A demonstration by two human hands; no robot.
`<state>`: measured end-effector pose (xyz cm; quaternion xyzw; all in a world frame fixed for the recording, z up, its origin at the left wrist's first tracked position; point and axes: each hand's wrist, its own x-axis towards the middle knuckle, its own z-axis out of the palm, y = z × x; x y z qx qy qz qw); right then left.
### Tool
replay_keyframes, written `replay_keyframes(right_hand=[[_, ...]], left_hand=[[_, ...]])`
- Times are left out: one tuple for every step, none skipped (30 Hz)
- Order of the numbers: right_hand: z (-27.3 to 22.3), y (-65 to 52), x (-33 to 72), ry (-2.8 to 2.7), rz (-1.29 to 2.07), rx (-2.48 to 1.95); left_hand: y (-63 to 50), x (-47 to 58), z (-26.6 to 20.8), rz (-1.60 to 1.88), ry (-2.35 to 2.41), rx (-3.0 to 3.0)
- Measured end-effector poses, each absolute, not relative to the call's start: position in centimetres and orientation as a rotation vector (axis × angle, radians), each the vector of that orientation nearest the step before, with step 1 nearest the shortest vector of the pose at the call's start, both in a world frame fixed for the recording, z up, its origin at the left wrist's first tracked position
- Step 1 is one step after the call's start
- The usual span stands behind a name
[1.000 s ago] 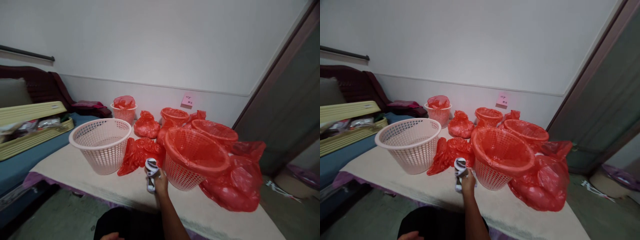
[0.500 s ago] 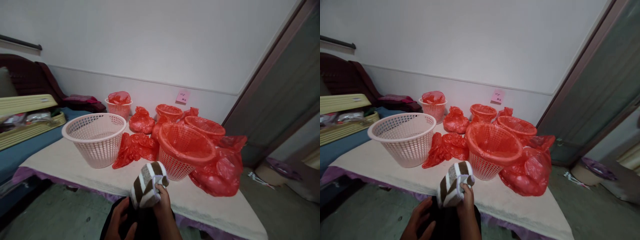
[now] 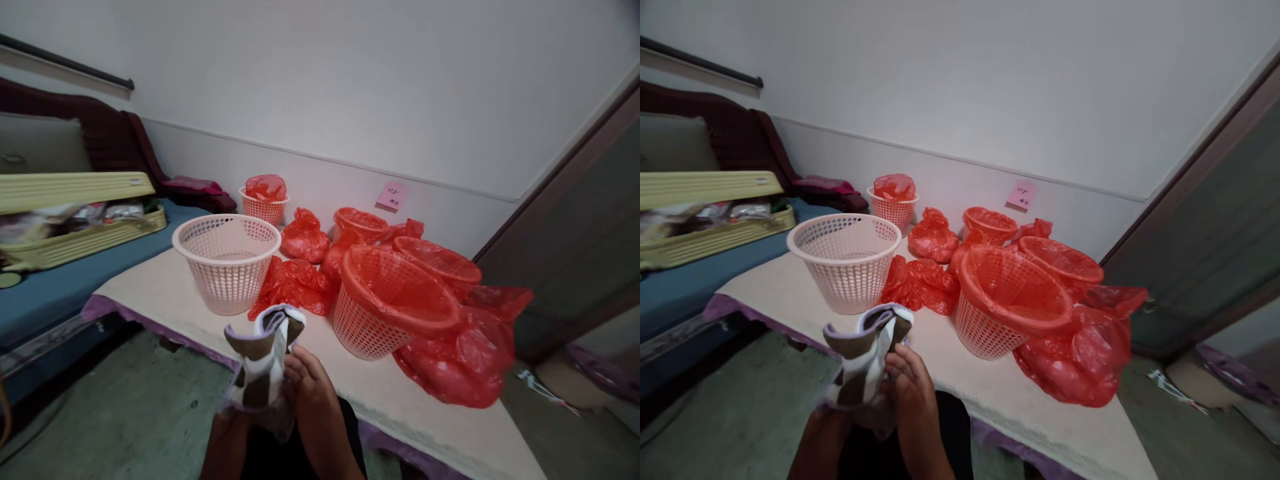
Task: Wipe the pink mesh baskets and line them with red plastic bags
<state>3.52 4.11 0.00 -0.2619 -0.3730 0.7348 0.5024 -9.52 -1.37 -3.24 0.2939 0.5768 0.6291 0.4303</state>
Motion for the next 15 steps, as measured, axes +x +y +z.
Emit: replay_keyframes(right_hand=[[-0.3,4.1,3.8,-0.909,1.745,-0.683],[-0.6,4.1,4.0,-0.927,1.707,-0.731],[-0.9,4.1,4.3,-0.949,1.673,-0.775],[-1.1,4.0,4.5,-0.971,1.649,-0.811],[-1.2,3.8,4.7,-0.985,1.635,-0.843],[-1.2,3.6,4.8,-0.998,1.635,-0.862],[-1.1,3.3,4.7,-1.011,1.647,-0.862],[-1.0,2.9,4.6,-1.025,1.669,-0.84],[-0.8,2.5,4.4,-1.035,1.704,-0.797],[-0.6,2.0,4.2,-1.035,1.756,-0.735],[-0.4,1.5,3.9,-1.018,1.822,-0.663],[-0.3,1.0,3.6,-0.983,1.892,-0.593],[-0.3,0.6,3.4,-0.936,1.957,-0.539],[-0.3,0.3,3.2,-0.893,2.007,-0.502],[-0.3,0.1,3.0,-0.86,2.037,-0.483]], left_hand=[[-1.5,-9.8,-2.7,1.582,1.45,0.722],[-1.7,-10.0,-2.3,1.601,1.478,0.744],[-2.0,-10.2,-2.0,1.614,1.528,0.783],[-2.3,-10.3,-1.9,1.611,1.585,0.83],[-2.7,-10.4,-1.9,1.589,1.637,0.862],[-3.1,-10.5,-2.0,1.559,1.67,0.858],[-3.5,-10.6,-2.1,1.538,1.684,0.819],[-3.9,-10.7,-2.2,1.531,1.675,0.763],[-4.3,-10.8,-2.2,1.535,1.644,0.708],[-4.6,-10.8,-2.0,1.556,1.606,0.643],[-4.9,-10.8,-1.7,1.588,1.564,0.572],[-5.1,-10.8,-1.3,1.618,1.513,0.509],[-5.2,-10.8,-1.0,1.632,1.447,0.459],[-5.3,-10.8,-0.6,1.633,1.376,0.42],[-5.3,-10.7,-0.4,1.631,1.31,0.394]])
